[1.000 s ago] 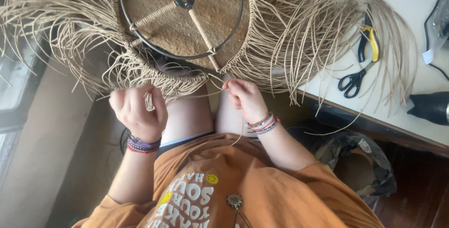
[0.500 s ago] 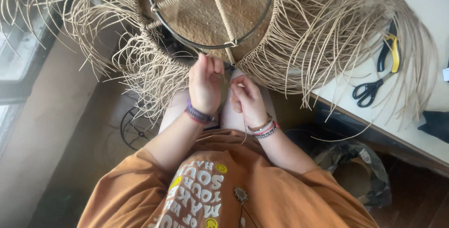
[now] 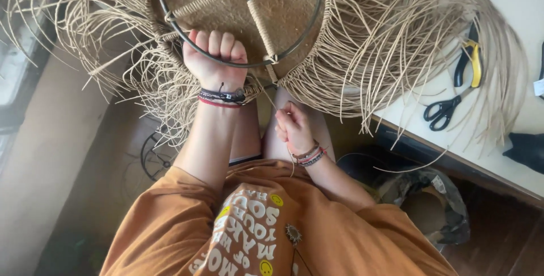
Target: Weaving straw strands onto a circular frame to create a decorative item.
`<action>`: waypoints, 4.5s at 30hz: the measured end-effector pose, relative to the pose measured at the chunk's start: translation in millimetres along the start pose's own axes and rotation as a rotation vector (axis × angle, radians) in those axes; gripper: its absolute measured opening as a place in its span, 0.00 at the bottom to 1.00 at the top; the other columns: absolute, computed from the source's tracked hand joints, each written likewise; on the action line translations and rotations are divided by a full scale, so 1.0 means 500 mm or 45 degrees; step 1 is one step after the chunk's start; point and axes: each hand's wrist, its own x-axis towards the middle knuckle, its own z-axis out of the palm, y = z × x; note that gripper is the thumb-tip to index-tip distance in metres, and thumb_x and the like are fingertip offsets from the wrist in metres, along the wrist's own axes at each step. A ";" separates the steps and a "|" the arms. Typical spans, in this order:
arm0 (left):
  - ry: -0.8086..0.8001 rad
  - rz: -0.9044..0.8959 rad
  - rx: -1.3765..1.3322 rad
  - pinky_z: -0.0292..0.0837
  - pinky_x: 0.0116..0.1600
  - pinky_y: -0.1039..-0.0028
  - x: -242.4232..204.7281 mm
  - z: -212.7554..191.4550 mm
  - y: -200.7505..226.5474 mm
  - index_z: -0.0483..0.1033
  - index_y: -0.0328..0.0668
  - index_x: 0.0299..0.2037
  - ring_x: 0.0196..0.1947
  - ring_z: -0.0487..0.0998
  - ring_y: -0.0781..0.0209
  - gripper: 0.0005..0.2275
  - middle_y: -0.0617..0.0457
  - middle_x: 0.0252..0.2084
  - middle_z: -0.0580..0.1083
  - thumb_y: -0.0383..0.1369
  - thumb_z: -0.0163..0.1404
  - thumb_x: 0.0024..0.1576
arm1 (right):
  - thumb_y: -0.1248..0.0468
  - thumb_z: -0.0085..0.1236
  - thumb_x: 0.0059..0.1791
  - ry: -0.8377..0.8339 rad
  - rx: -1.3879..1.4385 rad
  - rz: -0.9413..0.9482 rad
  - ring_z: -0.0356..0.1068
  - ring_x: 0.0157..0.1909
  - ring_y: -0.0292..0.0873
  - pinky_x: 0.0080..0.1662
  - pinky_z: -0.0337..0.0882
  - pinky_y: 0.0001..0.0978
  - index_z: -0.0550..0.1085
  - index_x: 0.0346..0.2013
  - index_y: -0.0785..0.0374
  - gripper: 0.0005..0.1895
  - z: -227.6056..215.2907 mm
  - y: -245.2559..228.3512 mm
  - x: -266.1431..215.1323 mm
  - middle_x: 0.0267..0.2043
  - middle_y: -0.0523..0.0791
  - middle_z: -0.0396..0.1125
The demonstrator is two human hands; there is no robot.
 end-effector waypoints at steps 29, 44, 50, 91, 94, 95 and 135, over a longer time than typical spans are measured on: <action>-1.827 0.771 2.644 0.74 0.38 0.63 -0.164 -0.217 -0.007 0.71 0.44 0.11 0.22 0.75 0.52 0.23 0.51 0.12 0.67 0.36 0.44 0.63 | 0.55 0.71 0.42 -0.271 -2.284 -1.674 0.58 0.36 0.42 0.39 0.66 0.40 0.77 0.42 0.44 0.16 0.052 -0.221 0.133 0.32 0.36 0.54; -1.372 -0.158 2.602 0.75 0.34 0.54 -0.214 -0.003 0.166 0.79 0.40 0.31 0.31 0.80 0.37 0.10 0.44 0.27 0.76 0.35 0.49 0.62 | 0.56 0.62 0.50 -0.181 -1.915 -1.559 0.64 0.40 0.46 0.45 0.67 0.40 0.78 0.35 0.51 0.05 0.075 -0.263 0.071 0.32 0.40 0.61; -1.368 -0.166 3.299 0.77 0.51 0.51 -0.261 0.100 0.108 0.79 0.43 0.47 0.42 0.83 0.44 0.14 0.46 0.40 0.80 0.42 0.53 0.58 | 0.63 0.63 0.51 -0.030 -1.696 -1.266 0.72 0.45 0.48 0.49 0.71 0.38 0.80 0.42 0.54 0.06 -0.001 -0.339 -0.089 0.41 0.43 0.70; -0.935 0.388 3.249 0.80 0.36 0.49 -0.011 0.205 -0.442 0.71 0.54 0.37 0.29 0.83 0.37 0.07 0.55 0.25 0.79 0.42 0.53 0.59 | 0.67 0.67 0.50 0.674 -1.591 -1.090 0.75 0.36 0.41 0.39 0.75 0.29 0.82 0.39 0.52 0.05 -0.214 -0.503 -0.094 0.36 0.40 0.74; -0.944 0.249 2.661 0.76 0.32 0.71 -0.039 0.210 -0.421 0.69 0.58 0.49 0.19 0.80 0.58 0.11 0.63 0.18 0.74 0.33 0.55 0.60 | 0.69 0.64 0.52 0.564 -1.491 -1.279 0.76 0.36 0.45 0.38 0.76 0.35 0.79 0.51 0.60 0.13 -0.187 -0.507 -0.086 0.40 0.47 0.74; -0.876 0.040 2.267 0.71 0.27 0.78 -0.048 0.202 -0.418 0.69 0.51 0.52 0.17 0.77 0.64 0.10 0.58 0.22 0.76 0.29 0.53 0.62 | 0.69 0.62 0.52 0.485 -1.401 -1.378 0.75 0.39 0.46 0.41 0.77 0.37 0.77 0.55 0.61 0.16 -0.176 -0.503 -0.086 0.43 0.50 0.73; -0.694 -0.756 1.686 0.60 0.26 0.79 -0.370 -0.010 -0.228 0.75 0.40 0.36 0.16 0.64 0.66 0.15 0.57 0.15 0.64 0.35 0.37 0.71 | 0.65 0.34 0.60 -0.080 -0.602 -0.877 0.67 0.22 0.31 0.25 0.63 0.19 0.73 0.39 0.67 0.17 -0.049 -0.395 -0.264 0.61 0.54 0.68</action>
